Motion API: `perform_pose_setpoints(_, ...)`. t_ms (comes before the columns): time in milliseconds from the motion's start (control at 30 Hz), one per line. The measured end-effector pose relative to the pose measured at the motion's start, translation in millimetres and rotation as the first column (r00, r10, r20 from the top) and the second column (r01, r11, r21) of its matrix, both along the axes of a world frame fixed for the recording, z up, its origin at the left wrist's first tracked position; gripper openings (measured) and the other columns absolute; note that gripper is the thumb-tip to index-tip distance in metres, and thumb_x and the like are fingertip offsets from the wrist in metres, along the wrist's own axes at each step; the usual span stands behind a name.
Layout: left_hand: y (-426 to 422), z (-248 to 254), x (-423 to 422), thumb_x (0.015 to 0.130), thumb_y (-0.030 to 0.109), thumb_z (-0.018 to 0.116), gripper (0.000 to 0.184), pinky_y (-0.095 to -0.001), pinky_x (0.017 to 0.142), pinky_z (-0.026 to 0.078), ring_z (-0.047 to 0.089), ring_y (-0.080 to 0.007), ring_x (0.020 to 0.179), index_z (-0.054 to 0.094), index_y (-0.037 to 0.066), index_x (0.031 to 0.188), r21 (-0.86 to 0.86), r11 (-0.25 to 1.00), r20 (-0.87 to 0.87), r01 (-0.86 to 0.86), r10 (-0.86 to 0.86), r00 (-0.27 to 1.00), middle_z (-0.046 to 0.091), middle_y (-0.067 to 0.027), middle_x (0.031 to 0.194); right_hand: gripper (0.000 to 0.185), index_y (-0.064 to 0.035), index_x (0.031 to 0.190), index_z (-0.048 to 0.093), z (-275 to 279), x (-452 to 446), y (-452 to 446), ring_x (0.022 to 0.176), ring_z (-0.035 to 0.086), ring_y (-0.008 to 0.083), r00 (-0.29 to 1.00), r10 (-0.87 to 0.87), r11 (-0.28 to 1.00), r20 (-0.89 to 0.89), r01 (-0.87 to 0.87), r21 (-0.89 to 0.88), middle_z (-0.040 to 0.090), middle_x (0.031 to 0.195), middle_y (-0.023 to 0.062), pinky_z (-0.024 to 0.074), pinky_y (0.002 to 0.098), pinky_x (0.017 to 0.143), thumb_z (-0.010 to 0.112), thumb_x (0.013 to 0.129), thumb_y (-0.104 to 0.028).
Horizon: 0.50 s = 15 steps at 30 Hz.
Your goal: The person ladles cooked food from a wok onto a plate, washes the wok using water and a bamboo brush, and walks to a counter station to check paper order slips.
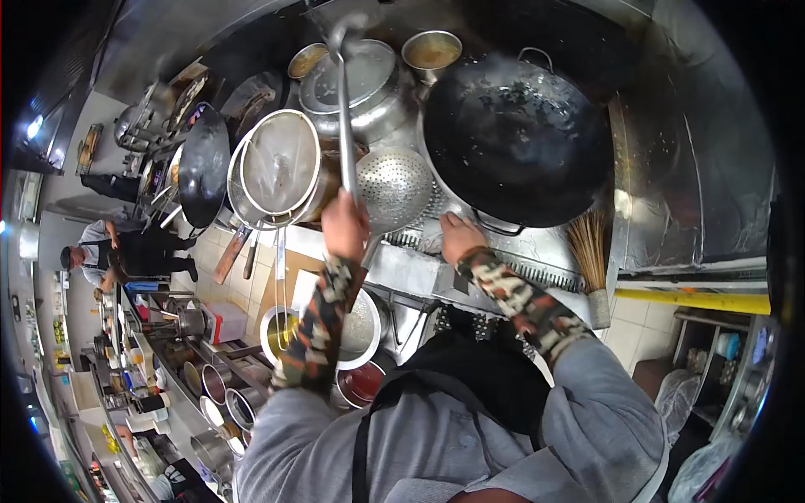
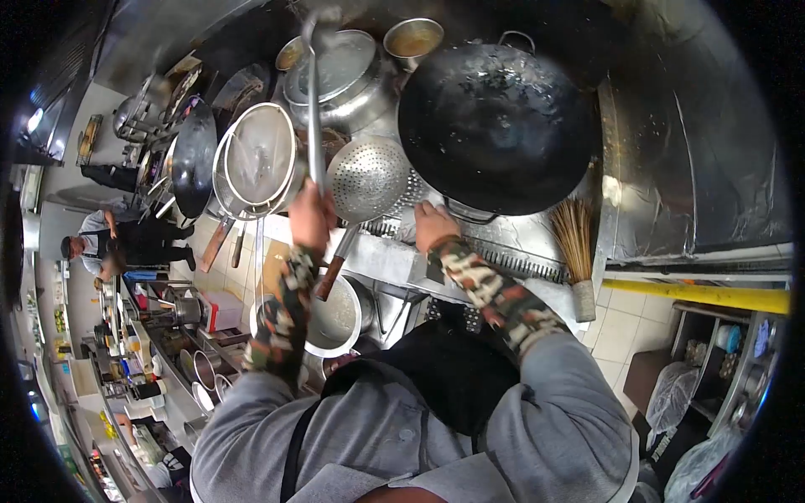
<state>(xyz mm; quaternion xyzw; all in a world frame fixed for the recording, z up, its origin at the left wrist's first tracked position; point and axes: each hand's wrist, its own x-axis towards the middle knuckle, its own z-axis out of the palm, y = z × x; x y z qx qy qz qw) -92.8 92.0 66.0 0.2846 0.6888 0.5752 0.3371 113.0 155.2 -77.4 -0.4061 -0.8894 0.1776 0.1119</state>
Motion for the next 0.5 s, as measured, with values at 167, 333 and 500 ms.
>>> perform_pose_setpoints(167,-102.1,-90.3,38.7,0.096,0.033,0.044,0.041,-0.0296,0.045,0.038,0.050,-0.0159,0.047,0.055,0.001,0.071,-0.062,0.995,-0.344,-0.083,0.057,0.937,0.051,-0.0056,0.054,0.027,-0.0057,0.099,0.068,2.6,-38.7,18.1,0.101,0.063,0.0267,0.859,0.055,0.975,0.509,0.064,-0.212,0.068,0.099,0.0101,0.0514,0.0379,0.081,0.057,0.076,-0.016)
perform_pose_setpoints(333,-114.1,-134.8,49.6,0.089,0.035,0.054,0.035,-0.0476,0.062,0.048,0.061,-0.0396,0.067,0.059,0.001,0.091,-0.458,0.854,-0.351,-0.248,0.082,0.933,0.064,-0.0221,0.075,0.044,0.0033,0.103,0.061,95.9,-37.7,-19.6,0.090,0.065,0.0348,0.941,-0.073,0.970,0.330,0.144,-0.195,0.066,0.094,0.0232,0.0518,0.0400,0.077,0.063,0.075,-0.032)
perform_pose_setpoints(500,-112.2,-123.5,44.3,0.089,0.040,0.049,0.037,-0.0482,0.079,0.049,0.063,-0.0375,0.087,0.058,0.006,0.100,-0.534,0.805,-0.353,-0.258,0.065,0.933,0.064,-0.0225,0.092,0.079,-0.0079,0.143,0.007,39.2,-50.6,-61.8,0.046,0.059,0.0303,0.779,-0.627,0.279,0.026,0.256,-0.925,0.060,0.082,0.0214,0.0497,0.0403,0.035,0.061,0.086,-0.017)
